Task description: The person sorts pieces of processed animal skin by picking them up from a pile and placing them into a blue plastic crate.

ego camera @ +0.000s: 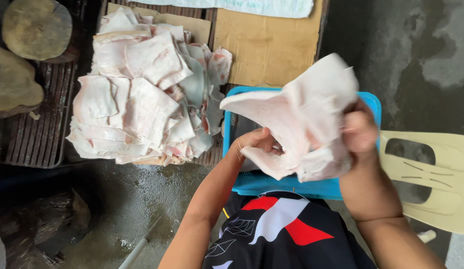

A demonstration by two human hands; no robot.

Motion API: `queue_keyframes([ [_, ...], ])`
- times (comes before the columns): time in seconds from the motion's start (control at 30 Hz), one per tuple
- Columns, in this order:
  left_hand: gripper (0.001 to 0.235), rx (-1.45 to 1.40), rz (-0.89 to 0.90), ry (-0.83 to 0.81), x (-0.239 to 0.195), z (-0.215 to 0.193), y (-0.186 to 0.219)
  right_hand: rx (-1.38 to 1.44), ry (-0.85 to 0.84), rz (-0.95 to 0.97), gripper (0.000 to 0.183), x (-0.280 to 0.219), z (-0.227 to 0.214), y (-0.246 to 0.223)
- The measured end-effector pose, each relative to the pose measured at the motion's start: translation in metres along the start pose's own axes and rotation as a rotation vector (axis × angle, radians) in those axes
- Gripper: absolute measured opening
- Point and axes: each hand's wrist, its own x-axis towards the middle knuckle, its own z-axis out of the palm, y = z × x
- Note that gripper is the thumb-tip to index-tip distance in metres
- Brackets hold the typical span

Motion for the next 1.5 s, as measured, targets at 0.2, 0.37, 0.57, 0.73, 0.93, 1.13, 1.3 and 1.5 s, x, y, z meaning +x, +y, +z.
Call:
queue_keyframes([
  [0.2, 0.078, 0.160, 0.453, 0.436, -0.042, 0.064, 0.056, -0.321, 0.171, -0.141, 0.038, 0.064, 0.023, -0.002],
  [0.37, 0.045, 0.883, 0.493, 1.120, -0.109, 0.079, 0.107, -0.464, 0.178, 0.050, 0.033, 0.117, 0.021, 0.066],
  [0.57, 0.036, 0.863, 0.779, 1.200, -0.195, 0.074, 0.190, -0.381, -0.012, 0.078, 0.035, 0.209, 0.045, 0.168],
  [0.73, 0.049, 0.851, 1.000, 1.289, -0.259, 0.084, 0.269, -0.596, -0.079, -0.145, 0.033, 0.349, 0.103, 0.263],
  [0.93, 0.058, 0.861, 1.100, 1.490, -0.332, -0.006, 0.328, -0.924, 0.129, -0.048, 0.066, 0.431, 0.096, 0.369],
  [1.13, 0.073, 1.014, 1.024, 1.952, -0.375, -0.146, 0.291, -1.323, -0.056, 0.046, 0.075, 0.360, 0.044, 0.476],
  [1.3, 0.063, 0.857, 1.048, 2.006, -0.339, -0.125, 0.267, -1.211, -0.147, 0.216, 0.076, 0.288, 0.054, 0.460],
  [1.5, 0.052, 0.644, 1.208, 1.704, -0.260, 0.002, 0.247, -0.516, -0.123, 0.371, 0.068, 0.247, 0.026, 0.295],
])
